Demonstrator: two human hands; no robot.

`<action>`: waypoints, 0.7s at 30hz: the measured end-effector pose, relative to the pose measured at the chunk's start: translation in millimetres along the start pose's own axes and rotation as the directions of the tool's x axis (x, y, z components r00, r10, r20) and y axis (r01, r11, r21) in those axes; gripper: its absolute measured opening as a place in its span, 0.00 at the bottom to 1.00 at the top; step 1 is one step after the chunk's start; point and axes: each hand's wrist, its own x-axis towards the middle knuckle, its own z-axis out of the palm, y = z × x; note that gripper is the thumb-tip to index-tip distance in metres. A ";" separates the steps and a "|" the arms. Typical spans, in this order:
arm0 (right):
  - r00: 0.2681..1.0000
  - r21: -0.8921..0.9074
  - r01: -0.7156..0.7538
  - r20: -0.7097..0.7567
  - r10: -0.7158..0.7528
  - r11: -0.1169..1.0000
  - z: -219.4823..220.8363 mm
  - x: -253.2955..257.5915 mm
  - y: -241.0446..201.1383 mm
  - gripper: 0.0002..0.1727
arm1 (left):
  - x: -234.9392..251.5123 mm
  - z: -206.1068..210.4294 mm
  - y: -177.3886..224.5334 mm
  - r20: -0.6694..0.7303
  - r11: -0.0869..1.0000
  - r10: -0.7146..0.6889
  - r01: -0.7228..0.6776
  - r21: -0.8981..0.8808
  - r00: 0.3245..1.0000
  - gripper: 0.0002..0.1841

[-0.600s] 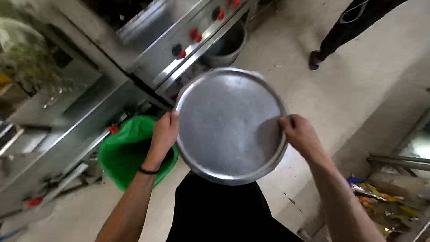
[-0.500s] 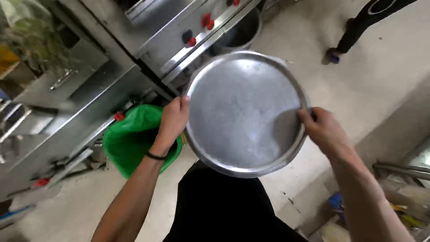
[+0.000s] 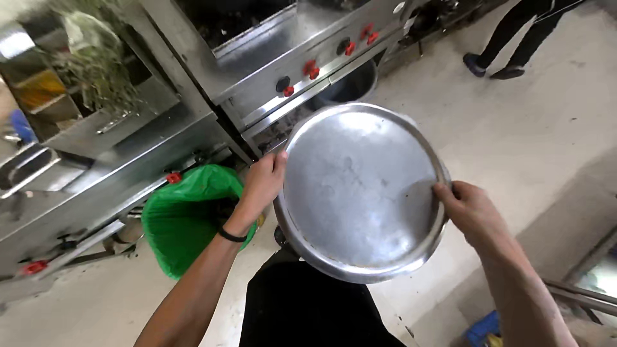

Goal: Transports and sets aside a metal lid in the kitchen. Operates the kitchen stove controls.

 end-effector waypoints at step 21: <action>0.998 -0.006 0.019 0.055 -0.019 1.000 62.0 19.3 27.1 0.20 | 32.1 39.5 -66.2 -0.042 0.990 -0.029 0.035 0.138 0.999 0.26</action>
